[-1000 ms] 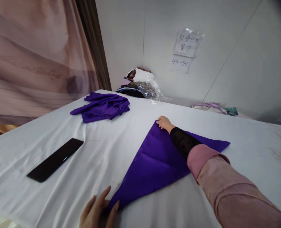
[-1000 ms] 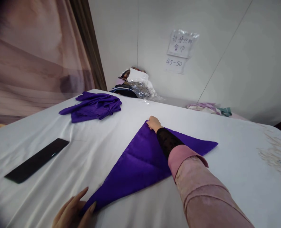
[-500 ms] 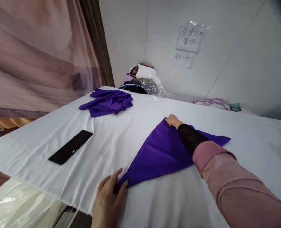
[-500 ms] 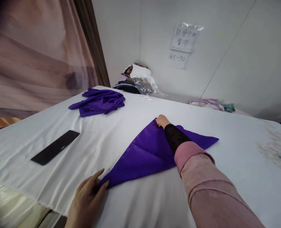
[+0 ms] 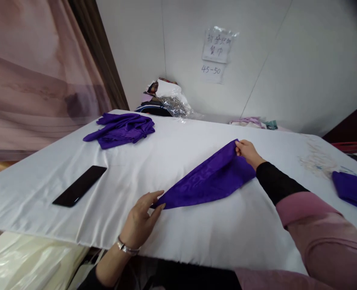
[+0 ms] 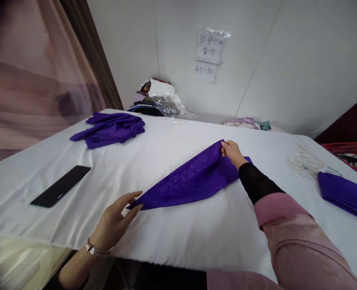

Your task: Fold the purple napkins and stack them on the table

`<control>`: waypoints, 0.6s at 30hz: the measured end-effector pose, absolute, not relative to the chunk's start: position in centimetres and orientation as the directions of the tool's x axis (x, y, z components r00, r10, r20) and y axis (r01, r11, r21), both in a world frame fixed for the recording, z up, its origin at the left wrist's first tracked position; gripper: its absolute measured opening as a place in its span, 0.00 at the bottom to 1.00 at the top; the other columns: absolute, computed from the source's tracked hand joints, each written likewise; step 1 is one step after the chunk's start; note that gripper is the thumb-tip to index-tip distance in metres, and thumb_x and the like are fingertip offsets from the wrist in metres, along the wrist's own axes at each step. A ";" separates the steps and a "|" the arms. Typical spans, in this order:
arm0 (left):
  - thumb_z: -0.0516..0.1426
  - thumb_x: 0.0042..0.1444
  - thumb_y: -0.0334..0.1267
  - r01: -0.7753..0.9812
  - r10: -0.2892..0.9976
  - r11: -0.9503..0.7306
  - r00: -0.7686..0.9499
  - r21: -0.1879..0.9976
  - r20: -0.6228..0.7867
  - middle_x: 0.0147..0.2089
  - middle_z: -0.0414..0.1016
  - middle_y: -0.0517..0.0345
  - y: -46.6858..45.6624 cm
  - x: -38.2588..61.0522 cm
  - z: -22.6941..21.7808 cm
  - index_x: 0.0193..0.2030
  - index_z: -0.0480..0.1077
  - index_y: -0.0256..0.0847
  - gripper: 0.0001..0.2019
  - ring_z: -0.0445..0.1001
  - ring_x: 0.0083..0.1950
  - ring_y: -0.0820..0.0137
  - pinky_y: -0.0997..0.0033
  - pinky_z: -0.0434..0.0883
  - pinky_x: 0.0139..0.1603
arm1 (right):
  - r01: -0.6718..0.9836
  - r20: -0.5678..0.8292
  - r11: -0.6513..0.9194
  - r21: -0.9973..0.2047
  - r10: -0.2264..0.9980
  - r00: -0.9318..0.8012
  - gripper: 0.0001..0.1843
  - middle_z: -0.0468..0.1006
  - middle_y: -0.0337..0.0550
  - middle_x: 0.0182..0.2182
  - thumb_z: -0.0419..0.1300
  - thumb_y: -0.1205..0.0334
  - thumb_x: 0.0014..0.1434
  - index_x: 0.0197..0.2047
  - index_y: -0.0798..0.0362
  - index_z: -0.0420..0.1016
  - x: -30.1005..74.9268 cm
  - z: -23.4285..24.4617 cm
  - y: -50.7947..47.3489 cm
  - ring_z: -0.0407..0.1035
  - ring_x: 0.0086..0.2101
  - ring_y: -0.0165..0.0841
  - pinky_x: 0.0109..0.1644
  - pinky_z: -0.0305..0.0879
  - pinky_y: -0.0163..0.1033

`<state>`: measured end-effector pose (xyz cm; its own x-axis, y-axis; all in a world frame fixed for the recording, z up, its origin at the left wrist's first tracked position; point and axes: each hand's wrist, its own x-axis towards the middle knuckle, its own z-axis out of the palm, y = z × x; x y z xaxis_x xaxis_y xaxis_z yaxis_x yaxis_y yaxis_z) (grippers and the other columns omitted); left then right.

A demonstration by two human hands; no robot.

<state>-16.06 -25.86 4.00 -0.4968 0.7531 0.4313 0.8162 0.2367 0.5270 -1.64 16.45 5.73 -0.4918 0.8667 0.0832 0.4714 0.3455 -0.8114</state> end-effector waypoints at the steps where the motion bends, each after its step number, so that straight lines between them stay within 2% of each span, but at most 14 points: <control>1: 0.52 0.58 0.42 0.807 0.754 0.231 -0.502 0.544 0.423 0.36 0.76 0.57 -25.7 -16.1 4.5 0.51 0.68 0.42 0.15 0.75 0.34 0.70 0.68 0.74 0.37 | 0.369 0.121 0.323 -0.871 0.870 -0.477 0.14 0.67 0.33 0.17 0.52 0.59 0.63 0.25 0.52 0.60 -0.5 6.5 16.4 0.61 0.15 0.23 0.20 0.58 0.28; 3: 0.52 0.58 0.41 0.793 0.761 0.217 -0.503 0.570 0.410 0.34 0.73 0.59 -25.2 -16.1 5.5 0.52 0.67 0.43 0.16 0.73 0.31 0.73 0.75 0.71 0.27 | 0.162 0.184 0.280 -0.946 0.877 -0.444 0.15 0.66 0.32 0.16 0.57 0.58 0.60 0.25 0.52 0.59 1.5 8.0 16.5 0.60 0.14 0.23 0.17 0.55 0.28; 5: 0.52 0.57 0.40 0.797 0.760 0.195 -0.491 0.572 0.426 0.33 0.71 0.61 -24.3 -16.5 6.7 0.52 0.66 0.43 0.16 0.70 0.29 0.74 0.77 0.69 0.25 | 0.056 0.218 0.262 -0.963 0.886 -0.410 0.15 0.66 0.33 0.16 0.58 0.58 0.59 0.25 0.53 0.60 2.8 9.5 16.7 0.62 0.15 0.23 0.16 0.54 0.28; 10: 0.54 0.52 0.39 0.863 0.693 0.196 -0.458 0.466 0.557 0.31 0.68 0.62 -19.3 -20.5 12.3 0.51 0.68 0.39 0.19 0.69 0.31 0.73 0.69 0.71 0.36 | 0.049 0.206 0.240 -0.969 0.905 -0.373 0.14 0.69 0.36 0.18 0.55 0.60 0.62 0.26 0.53 0.60 1.8 14.6 18.3 0.68 0.18 0.26 0.17 0.55 0.26; 14: 0.56 0.49 0.38 0.912 0.556 0.231 -0.409 0.338 0.724 0.38 0.71 0.59 -15.3 -24.6 20.0 0.50 0.69 0.40 0.19 0.71 0.41 0.68 0.64 0.70 0.46 | -0.087 0.284 0.270 -0.959 0.909 -0.305 0.11 0.74 0.39 0.23 0.51 0.59 0.65 0.31 0.53 0.58 -0.9 21.1 19.8 0.72 0.23 0.27 0.19 0.59 0.26; 16: 0.56 0.50 0.44 0.923 0.470 0.237 -0.382 0.303 0.796 0.48 0.71 0.59 -14.8 -25.4 23.9 0.49 0.68 0.40 0.20 0.71 0.46 0.67 0.62 0.70 0.46 | -0.189 0.373 0.332 -0.924 0.889 -0.264 0.09 0.75 0.40 0.26 0.48 0.59 0.67 0.34 0.52 0.57 -1.4 24.3 19.9 0.74 0.26 0.27 0.21 0.60 0.26; 17: 0.53 0.52 0.48 0.921 0.419 0.239 -0.382 0.306 0.823 0.50 0.70 0.61 -15.0 -25.3 25.5 0.45 0.70 0.37 0.19 0.71 0.49 0.67 0.62 0.69 0.45 | -0.229 0.417 0.366 -0.902 0.876 -0.243 0.08 0.76 0.40 0.27 0.47 0.60 0.67 0.35 0.52 0.57 -1.4 25.7 19.8 0.74 0.27 0.27 0.22 0.60 0.26; 18: 0.48 0.56 0.51 0.934 0.467 0.197 -0.357 0.298 0.809 0.49 0.69 0.63 -15.5 -24.8 26.8 0.46 0.69 0.30 0.24 0.70 0.52 0.63 0.62 0.67 0.46 | -0.258 0.454 0.397 -0.881 0.862 -0.225 0.08 0.76 0.41 0.29 0.45 0.60 0.68 0.36 0.53 0.57 -1.0 26.7 19.5 0.75 0.29 0.27 0.23 0.60 0.26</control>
<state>-24.81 -15.49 26.84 -0.3569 0.4667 0.8092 0.9339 0.1969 0.2983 -1.03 19.54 26.71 -0.2249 0.8620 0.4543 -0.2582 0.3969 -0.8808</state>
